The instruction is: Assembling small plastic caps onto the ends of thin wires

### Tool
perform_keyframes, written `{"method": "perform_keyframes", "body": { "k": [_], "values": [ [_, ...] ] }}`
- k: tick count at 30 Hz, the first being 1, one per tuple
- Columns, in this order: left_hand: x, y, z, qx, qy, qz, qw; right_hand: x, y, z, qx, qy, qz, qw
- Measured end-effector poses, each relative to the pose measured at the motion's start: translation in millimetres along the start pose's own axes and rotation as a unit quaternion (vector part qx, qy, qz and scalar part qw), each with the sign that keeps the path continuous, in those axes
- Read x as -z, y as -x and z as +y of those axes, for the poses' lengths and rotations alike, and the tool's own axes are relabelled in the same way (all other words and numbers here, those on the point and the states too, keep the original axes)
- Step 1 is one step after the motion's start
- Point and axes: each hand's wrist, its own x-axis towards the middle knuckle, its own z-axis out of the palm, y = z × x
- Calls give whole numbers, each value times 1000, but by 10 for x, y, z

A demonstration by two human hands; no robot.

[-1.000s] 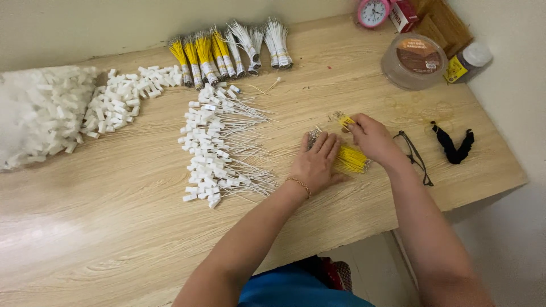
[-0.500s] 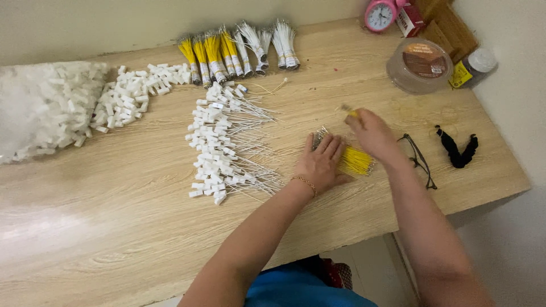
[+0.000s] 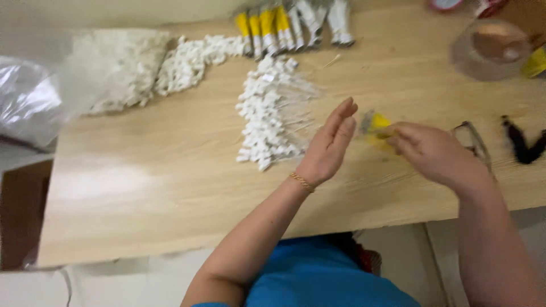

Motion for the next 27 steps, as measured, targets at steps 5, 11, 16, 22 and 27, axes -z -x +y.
{"method": "perform_keyframes", "body": {
  "k": [5,11,16,22,27],
  "values": [
    [220,580,42,18,-93,33,995,-768,69,-628,117,-36,-51,991],
    [1096,1003,-520,-44,-196,167,965,-1363,-32,-273,167,-257,37,951],
    [1244,931,-553,-93,-345,246,901,-1310,1,-168,123,-285,136,941],
    [1198,589,-690,-171,-594,153,771,-1359,-46,18,101,-356,148,917],
    [1364,914,-651,-27,-558,228,797,-1232,124,-148,102,-391,156,901]
  ]
}}
